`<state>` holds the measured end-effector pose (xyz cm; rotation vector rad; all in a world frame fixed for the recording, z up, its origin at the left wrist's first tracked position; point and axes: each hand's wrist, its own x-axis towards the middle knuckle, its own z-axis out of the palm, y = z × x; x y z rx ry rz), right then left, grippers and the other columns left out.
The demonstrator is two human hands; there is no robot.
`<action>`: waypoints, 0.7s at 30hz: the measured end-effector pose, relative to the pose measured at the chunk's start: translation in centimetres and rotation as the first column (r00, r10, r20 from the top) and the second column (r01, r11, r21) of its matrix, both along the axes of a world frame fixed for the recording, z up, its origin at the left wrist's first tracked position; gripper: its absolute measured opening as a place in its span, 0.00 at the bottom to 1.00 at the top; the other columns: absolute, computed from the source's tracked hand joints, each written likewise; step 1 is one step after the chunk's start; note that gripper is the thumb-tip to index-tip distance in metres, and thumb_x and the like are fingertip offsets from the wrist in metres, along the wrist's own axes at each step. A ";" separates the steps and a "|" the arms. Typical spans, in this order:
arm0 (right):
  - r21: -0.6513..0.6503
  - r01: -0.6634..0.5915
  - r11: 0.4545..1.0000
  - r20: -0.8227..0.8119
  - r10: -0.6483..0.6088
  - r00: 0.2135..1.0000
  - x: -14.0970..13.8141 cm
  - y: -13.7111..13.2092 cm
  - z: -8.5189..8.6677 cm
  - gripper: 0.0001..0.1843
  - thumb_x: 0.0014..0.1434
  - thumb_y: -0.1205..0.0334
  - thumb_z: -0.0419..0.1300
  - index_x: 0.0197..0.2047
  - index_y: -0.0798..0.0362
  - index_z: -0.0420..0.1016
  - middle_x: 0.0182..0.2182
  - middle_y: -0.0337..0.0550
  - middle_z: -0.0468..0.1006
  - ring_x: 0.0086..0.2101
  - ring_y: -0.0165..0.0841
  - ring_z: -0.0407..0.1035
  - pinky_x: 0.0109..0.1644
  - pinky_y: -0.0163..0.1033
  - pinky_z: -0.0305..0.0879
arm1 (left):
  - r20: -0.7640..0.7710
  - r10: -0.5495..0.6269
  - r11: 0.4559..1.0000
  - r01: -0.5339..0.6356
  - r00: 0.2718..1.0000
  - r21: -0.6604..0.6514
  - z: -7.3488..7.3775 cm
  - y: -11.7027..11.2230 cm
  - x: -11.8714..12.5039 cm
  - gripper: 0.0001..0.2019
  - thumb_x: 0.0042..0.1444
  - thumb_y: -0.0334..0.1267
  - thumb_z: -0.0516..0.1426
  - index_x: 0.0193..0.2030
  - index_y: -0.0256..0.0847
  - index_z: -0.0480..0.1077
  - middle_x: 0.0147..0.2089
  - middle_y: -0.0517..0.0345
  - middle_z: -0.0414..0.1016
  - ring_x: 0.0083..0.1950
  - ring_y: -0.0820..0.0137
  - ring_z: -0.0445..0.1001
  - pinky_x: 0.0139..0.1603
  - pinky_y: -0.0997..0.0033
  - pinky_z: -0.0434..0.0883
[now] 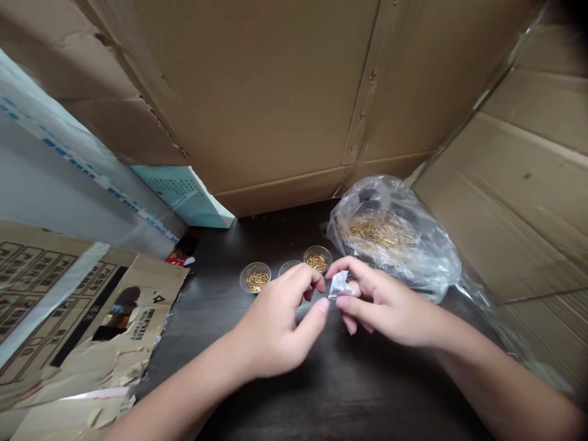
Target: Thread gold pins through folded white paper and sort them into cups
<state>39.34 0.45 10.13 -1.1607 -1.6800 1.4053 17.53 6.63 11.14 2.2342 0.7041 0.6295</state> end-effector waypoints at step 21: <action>0.738 -0.177 0.651 0.543 -0.416 0.730 -1.3 -1.5 -1.0 0.12 0.71 0.60 0.54 0.39 0.55 0.74 0.33 0.43 0.75 0.31 0.35 0.68 0.35 0.42 0.61 | -0.063 -0.104 0.982 0.113 0.993 0.150 -2.1 -1.1 -0.7 0.07 0.67 0.33 0.52 0.36 0.37 0.66 0.32 0.62 0.68 0.32 0.76 0.64 0.35 0.75 0.60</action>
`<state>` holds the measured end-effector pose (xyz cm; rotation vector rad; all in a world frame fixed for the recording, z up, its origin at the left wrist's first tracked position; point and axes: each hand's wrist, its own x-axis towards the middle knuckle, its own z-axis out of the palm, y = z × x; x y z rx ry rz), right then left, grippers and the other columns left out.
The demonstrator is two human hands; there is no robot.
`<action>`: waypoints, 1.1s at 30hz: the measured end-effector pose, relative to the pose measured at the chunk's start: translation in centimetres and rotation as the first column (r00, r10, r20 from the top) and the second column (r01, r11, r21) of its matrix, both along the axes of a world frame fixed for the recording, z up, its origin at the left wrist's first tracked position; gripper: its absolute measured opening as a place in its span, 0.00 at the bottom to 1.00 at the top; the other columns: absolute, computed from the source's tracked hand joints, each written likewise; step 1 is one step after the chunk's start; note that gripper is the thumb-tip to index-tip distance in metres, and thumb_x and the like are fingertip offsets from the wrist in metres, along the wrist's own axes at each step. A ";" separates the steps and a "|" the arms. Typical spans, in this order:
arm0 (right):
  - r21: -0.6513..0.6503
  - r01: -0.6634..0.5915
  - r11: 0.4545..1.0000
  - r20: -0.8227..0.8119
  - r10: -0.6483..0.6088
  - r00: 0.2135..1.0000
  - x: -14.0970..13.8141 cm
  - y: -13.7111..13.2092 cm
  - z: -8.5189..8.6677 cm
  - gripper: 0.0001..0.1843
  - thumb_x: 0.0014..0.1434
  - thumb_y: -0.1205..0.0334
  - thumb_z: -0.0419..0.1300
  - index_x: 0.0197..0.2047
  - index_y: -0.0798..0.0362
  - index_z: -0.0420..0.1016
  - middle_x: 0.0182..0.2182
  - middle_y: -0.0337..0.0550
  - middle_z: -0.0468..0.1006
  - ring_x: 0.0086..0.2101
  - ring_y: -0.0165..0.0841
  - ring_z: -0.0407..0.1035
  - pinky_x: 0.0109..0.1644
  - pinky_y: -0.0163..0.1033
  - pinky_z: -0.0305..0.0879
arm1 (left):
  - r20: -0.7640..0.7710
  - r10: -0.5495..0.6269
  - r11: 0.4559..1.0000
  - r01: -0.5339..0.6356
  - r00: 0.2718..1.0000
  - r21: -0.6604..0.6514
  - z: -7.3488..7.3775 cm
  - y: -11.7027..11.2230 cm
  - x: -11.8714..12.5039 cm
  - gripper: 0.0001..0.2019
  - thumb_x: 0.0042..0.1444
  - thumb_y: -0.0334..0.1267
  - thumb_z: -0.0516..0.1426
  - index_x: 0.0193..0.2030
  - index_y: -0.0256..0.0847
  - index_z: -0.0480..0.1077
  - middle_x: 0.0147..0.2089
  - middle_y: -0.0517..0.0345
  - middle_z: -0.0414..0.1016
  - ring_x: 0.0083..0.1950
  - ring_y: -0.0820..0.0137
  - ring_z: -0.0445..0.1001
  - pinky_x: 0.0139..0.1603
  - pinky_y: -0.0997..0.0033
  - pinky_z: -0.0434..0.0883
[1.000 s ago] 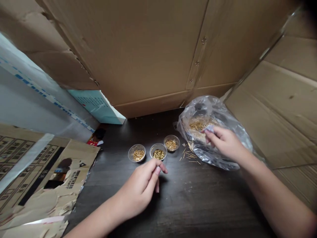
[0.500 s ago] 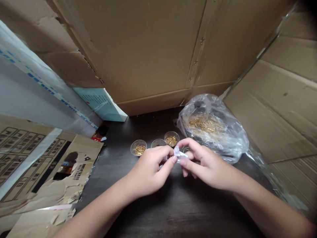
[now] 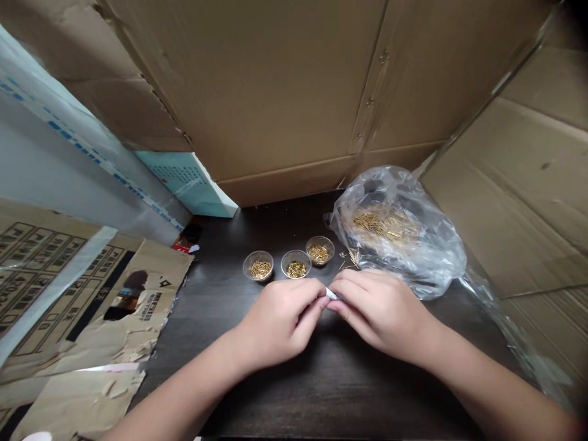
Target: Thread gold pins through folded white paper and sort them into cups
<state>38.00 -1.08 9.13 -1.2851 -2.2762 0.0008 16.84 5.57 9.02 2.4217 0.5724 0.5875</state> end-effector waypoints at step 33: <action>-0.067 -0.162 0.985 -0.244 0.141 0.959 -0.3 0.3 -6.9 0.12 0.69 0.70 0.51 0.32 0.55 0.66 0.25 0.40 0.67 0.28 0.30 0.60 0.36 0.38 0.58 | -0.128 -0.055 0.886 0.108 0.990 0.452 -3.4 0.2 0.0 0.06 0.63 0.30 0.51 0.34 0.38 0.62 0.28 0.61 0.65 0.27 0.70 0.60 0.28 0.66 0.56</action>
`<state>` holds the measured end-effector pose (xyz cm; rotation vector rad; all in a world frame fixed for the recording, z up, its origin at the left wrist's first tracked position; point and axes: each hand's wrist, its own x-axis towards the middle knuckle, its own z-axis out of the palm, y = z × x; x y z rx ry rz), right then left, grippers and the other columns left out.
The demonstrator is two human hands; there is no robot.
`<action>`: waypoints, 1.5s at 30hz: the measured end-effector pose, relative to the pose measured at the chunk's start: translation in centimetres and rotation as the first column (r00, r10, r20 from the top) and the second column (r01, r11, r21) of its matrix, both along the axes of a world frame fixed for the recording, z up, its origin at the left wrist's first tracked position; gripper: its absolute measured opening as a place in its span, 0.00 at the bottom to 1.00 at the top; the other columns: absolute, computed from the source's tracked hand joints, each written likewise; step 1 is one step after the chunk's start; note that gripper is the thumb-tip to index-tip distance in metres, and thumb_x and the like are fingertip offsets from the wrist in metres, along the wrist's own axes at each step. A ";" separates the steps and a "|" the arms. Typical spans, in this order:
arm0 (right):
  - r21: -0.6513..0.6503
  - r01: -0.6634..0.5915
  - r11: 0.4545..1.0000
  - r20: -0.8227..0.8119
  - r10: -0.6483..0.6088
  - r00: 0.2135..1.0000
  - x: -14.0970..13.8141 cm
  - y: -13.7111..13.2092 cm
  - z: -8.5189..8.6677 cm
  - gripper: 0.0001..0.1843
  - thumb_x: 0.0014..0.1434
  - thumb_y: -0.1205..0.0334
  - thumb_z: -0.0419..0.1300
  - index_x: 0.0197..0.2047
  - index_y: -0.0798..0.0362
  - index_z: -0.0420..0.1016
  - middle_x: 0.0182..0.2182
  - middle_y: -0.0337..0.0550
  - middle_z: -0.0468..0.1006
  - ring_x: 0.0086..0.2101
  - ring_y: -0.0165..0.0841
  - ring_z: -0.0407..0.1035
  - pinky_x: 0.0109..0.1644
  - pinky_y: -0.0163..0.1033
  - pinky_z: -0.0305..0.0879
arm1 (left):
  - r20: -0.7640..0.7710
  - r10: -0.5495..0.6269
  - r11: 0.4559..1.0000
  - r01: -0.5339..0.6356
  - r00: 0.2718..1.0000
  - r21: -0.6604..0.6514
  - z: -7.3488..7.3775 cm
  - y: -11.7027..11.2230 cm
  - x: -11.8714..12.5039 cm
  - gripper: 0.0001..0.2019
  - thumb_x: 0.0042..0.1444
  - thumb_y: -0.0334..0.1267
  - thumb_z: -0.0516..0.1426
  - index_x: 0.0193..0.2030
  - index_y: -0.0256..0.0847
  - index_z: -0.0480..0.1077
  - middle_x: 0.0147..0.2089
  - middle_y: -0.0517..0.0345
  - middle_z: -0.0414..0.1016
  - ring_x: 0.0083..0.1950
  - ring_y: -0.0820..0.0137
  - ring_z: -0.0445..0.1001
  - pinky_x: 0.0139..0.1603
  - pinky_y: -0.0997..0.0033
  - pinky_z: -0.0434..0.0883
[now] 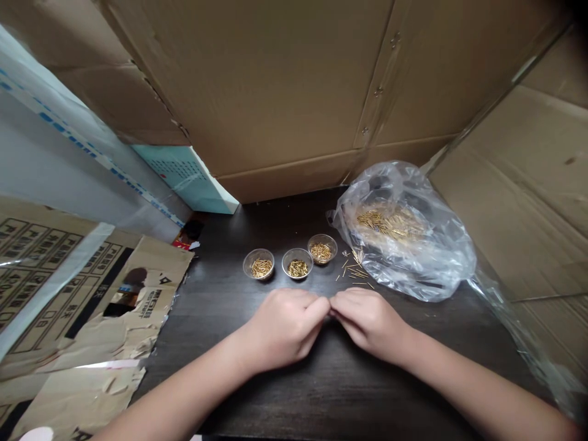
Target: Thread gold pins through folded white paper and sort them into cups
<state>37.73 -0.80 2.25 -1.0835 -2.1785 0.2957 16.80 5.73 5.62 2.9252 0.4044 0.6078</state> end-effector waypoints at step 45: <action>0.013 0.265 0.964 -0.446 -0.232 0.864 0.7 0.0 2.2 0.09 0.67 0.72 0.57 0.48 0.53 0.72 0.36 0.42 0.76 0.36 0.29 0.73 0.40 0.36 0.70 | 0.057 0.091 0.750 -0.031 0.994 -0.661 6.5 2.1 2.0 0.10 0.68 0.40 0.54 0.38 0.37 0.70 0.30 0.63 0.70 0.30 0.78 0.65 0.32 0.78 0.62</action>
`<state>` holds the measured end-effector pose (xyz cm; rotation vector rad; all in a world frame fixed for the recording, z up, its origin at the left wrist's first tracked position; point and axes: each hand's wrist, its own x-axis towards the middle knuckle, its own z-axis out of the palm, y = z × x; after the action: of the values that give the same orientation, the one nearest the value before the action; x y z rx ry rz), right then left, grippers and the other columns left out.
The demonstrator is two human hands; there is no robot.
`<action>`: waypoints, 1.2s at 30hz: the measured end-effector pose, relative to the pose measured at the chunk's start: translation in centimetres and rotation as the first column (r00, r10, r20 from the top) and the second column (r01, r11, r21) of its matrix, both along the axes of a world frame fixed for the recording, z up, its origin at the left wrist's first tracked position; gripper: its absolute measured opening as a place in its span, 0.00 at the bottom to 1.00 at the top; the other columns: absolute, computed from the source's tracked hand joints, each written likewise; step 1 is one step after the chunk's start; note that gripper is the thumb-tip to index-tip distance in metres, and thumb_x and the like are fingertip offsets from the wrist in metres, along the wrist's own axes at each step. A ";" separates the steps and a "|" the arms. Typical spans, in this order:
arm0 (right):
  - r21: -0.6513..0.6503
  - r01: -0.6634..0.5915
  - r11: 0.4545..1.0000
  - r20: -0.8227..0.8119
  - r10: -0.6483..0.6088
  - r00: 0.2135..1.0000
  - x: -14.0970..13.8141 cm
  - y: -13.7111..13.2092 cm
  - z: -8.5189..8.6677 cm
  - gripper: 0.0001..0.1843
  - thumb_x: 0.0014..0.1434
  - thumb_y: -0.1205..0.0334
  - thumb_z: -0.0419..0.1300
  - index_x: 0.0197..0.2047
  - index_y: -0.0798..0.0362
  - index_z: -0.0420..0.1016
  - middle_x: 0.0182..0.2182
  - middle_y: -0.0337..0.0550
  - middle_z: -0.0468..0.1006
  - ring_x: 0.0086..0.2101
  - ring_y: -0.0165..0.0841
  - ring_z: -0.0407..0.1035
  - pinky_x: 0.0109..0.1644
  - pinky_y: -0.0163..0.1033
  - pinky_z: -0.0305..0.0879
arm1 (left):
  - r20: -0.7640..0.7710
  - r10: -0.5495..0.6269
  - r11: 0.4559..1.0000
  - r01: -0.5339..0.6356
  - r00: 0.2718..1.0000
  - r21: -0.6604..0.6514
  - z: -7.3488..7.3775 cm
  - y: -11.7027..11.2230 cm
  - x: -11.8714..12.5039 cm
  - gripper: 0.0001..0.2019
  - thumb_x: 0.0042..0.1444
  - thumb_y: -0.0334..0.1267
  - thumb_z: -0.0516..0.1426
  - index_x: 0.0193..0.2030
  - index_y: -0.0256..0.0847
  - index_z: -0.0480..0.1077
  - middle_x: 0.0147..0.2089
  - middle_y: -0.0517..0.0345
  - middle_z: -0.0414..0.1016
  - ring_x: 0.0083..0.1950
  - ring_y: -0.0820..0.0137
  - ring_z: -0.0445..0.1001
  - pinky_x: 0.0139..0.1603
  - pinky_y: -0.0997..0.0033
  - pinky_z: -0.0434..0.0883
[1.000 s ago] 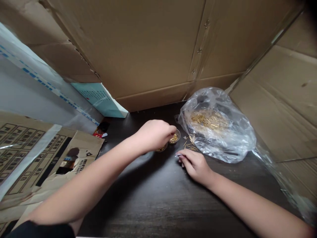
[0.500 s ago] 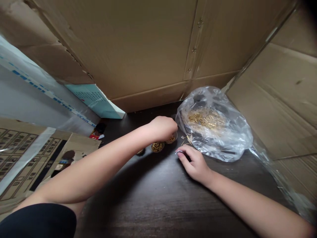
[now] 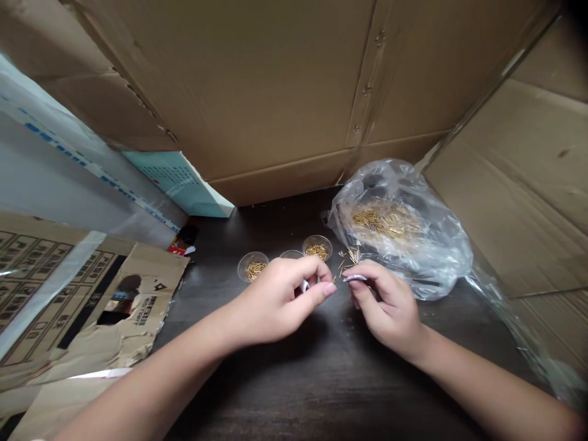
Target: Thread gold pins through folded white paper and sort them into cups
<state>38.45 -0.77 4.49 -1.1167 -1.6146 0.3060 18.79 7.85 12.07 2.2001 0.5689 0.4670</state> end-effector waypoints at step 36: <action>-0.002 -0.315 0.949 0.788 0.195 0.584 -6.3 3.0 2.9 0.14 0.69 0.70 0.48 0.33 0.56 0.70 0.48 0.48 0.76 0.35 0.37 0.62 0.35 0.42 0.61 | -0.590 0.183 0.874 0.145 0.786 0.464 -2.9 12.7 5.3 0.16 0.60 0.41 0.52 0.36 0.37 0.80 0.36 0.48 0.79 0.29 0.68 0.69 0.30 0.68 0.56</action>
<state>32.16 2.27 7.36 -0.9439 -2.5585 -0.1617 24.08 20.58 9.21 2.8588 0.8976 -0.1669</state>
